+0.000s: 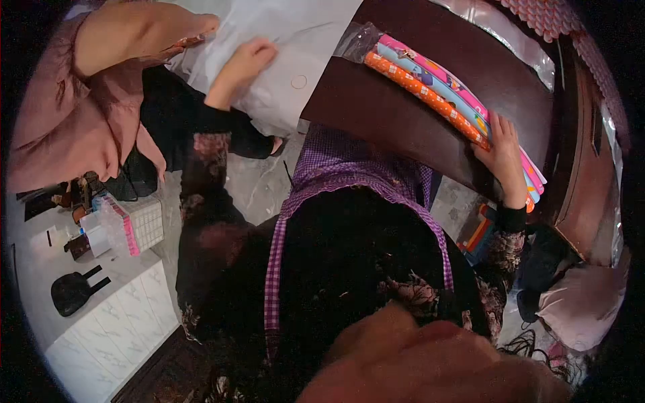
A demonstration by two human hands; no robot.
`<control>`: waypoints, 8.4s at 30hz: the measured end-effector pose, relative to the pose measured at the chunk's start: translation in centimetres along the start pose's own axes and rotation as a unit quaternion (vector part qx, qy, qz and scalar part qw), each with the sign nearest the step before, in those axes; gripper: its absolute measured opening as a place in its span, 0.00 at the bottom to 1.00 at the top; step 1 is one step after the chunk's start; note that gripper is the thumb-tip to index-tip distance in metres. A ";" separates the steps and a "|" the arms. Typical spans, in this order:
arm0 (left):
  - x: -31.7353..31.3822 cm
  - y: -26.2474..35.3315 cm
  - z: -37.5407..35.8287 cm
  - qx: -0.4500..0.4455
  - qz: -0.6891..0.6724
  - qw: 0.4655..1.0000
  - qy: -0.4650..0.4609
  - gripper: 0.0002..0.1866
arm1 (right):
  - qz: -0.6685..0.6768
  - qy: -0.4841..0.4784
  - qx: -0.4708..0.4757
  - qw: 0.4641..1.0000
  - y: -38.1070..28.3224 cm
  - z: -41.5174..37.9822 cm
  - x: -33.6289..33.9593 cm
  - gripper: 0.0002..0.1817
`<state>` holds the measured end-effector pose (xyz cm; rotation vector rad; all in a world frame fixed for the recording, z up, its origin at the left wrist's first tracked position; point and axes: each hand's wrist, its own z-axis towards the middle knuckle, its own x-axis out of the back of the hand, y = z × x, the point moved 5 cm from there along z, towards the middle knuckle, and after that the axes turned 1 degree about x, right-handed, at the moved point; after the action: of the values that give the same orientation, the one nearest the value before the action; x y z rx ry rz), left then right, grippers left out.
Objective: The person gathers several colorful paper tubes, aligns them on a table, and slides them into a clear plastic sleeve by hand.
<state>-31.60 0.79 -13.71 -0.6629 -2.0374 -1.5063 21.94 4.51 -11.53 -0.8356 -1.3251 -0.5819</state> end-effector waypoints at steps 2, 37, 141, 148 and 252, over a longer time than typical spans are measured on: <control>3.4 0.2 3.2 -0.061 -0.016 0.996 -0.056 0.09 | -0.007 0.010 0.005 1.000 -0.1 0.1 0.1 0.42; -14.0 17.5 5.6 -0.479 0.449 0.753 -0.052 0.45 | 0.007 0.015 0.014 1.000 -0.5 0.3 0.5 0.44; -18.4 23.9 -1.3 -0.569 0.289 0.769 0.039 0.39 | -0.031 -0.048 0.019 0.998 -2.0 -0.5 3.8 0.58; -16.3 19.9 2.8 -0.477 0.340 0.810 -0.010 0.59 | -0.020 -0.024 -0.032 0.999 3.6 -3.6 1.8 0.55; -20.6 23.1 2.1 -0.551 0.300 0.775 0.080 0.51 | 0.016 0.103 -0.065 0.992 0.7 1.2 -1.0 0.50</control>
<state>-1.39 7.24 -11.46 -1.3664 -0.4852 -2.0953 21.58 5.74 -12.64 -0.8766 -1.0926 -0.7156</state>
